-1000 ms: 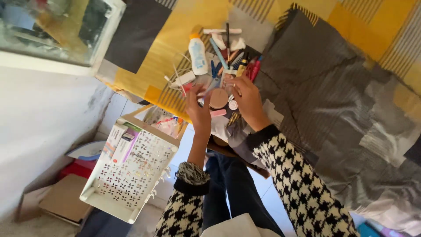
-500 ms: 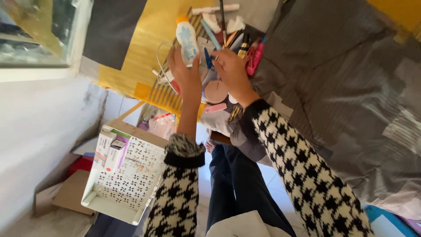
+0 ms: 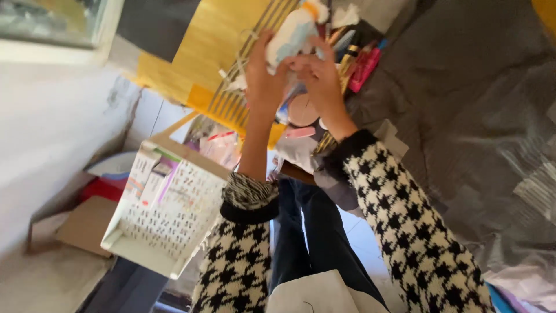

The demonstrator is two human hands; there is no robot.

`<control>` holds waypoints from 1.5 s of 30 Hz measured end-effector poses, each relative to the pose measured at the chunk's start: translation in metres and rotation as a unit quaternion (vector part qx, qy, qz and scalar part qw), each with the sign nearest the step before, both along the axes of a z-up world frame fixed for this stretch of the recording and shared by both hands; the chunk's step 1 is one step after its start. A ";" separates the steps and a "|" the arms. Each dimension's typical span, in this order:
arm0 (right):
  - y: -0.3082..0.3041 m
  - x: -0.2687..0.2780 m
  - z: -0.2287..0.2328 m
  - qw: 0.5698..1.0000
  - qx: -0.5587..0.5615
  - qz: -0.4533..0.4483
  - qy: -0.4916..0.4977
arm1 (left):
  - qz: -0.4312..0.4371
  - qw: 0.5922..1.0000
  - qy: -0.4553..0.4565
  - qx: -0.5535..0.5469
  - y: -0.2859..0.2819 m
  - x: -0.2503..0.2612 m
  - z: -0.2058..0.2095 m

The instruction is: Organizing various cosmetics, skincare products, and electronic accessories into a plastic tray on a bed.

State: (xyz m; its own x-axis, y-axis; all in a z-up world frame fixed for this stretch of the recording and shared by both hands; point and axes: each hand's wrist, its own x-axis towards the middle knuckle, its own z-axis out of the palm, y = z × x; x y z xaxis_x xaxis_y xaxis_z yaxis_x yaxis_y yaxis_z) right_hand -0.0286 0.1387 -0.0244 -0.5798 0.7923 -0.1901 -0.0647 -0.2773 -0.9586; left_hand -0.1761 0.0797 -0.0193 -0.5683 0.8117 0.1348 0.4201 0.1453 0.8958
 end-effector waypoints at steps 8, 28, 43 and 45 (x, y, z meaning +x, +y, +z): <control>-0.031 -0.015 0.111 0.986 -0.093 0.113 0.078 | -0.010 0.908 -0.411 0.077 -0.093 -0.002 0.122; -0.272 -0.135 0.175 0.935 0.255 0.217 -0.116 | 0.211 0.944 -0.251 -0.049 -0.320 -0.050 0.187; -0.264 -0.149 0.198 0.799 0.481 0.241 -0.267 | 0.298 0.943 -0.133 -0.059 -0.323 -0.047 0.172; -0.261 -0.148 0.198 0.814 0.473 0.228 -0.247 | 0.293 0.944 -0.147 -0.035 -0.320 -0.045 0.165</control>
State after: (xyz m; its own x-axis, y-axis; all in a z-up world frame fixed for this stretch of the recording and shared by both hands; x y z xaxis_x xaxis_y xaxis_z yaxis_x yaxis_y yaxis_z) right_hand -0.1763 -0.1226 0.1737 -0.8926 0.4434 0.0816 0.2963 0.7133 -0.6352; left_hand -0.2213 -0.2403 0.1459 -0.9272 0.3465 -0.1422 -0.0174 0.3395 0.9404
